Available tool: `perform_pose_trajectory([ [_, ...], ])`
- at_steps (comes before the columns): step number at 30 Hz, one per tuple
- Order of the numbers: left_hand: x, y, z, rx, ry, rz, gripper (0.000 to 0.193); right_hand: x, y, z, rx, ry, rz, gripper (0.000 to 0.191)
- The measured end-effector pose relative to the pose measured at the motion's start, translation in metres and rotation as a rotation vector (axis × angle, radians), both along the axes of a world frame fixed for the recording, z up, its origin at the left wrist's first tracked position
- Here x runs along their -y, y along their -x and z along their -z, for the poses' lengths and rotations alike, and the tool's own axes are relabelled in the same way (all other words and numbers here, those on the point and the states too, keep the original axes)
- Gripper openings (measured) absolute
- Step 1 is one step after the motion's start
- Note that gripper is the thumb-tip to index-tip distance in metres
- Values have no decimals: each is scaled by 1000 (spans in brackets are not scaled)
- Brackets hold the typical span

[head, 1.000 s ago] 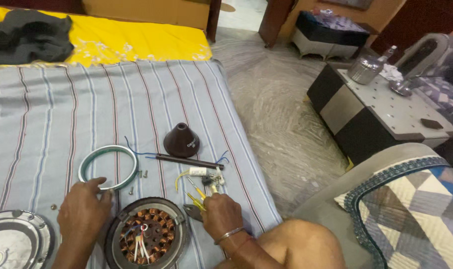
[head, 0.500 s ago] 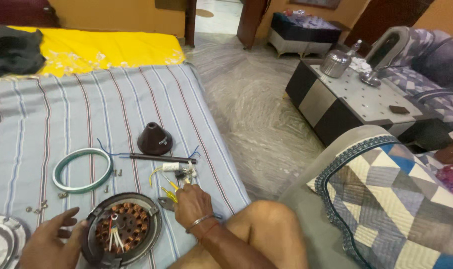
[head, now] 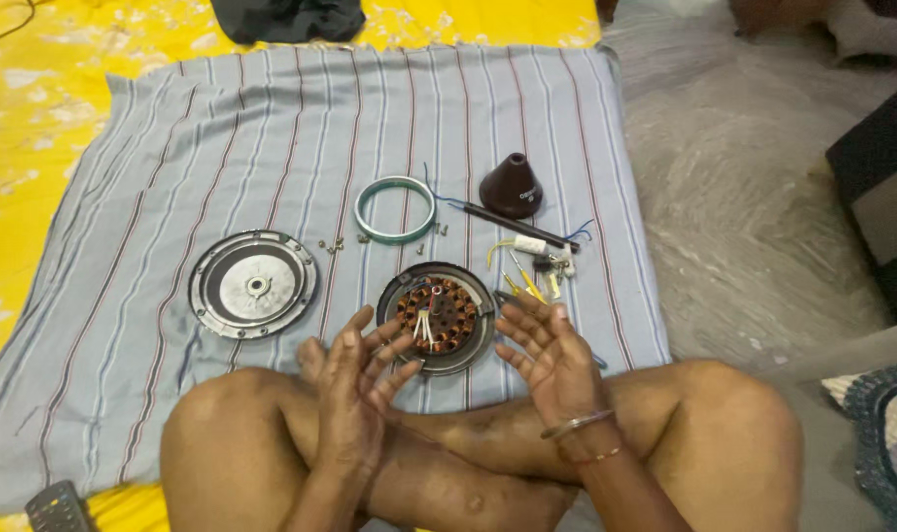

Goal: The person sits cross-legged on a bed and uses a screwdriver to unscrew the housing of a ceiling fan motor, then separates the metal cover plate and ring from the stator and arranges the exposed coil winding and wires, handling screws and small electrical components.

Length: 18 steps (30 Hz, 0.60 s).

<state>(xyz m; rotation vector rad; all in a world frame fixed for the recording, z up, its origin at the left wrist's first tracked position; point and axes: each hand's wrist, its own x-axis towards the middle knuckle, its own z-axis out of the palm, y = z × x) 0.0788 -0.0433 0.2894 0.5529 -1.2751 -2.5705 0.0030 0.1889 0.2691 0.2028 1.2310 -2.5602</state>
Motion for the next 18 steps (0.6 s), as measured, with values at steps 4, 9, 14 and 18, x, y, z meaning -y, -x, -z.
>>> perform_pose_trajectory([
  [4,-2,-22,-23,-130,-424,175,84,13,-24,-27,93,383,-28,66],
  [9,18,-17,-64,-310,-546,250,91,16,-26,-79,-20,518,-19,77],
  [14,28,-10,-101,-432,-307,304,86,21,-25,-124,-465,-26,22,70],
  [18,23,-2,-108,-400,909,150,73,32,-23,-130,-1045,-1258,187,65],
])
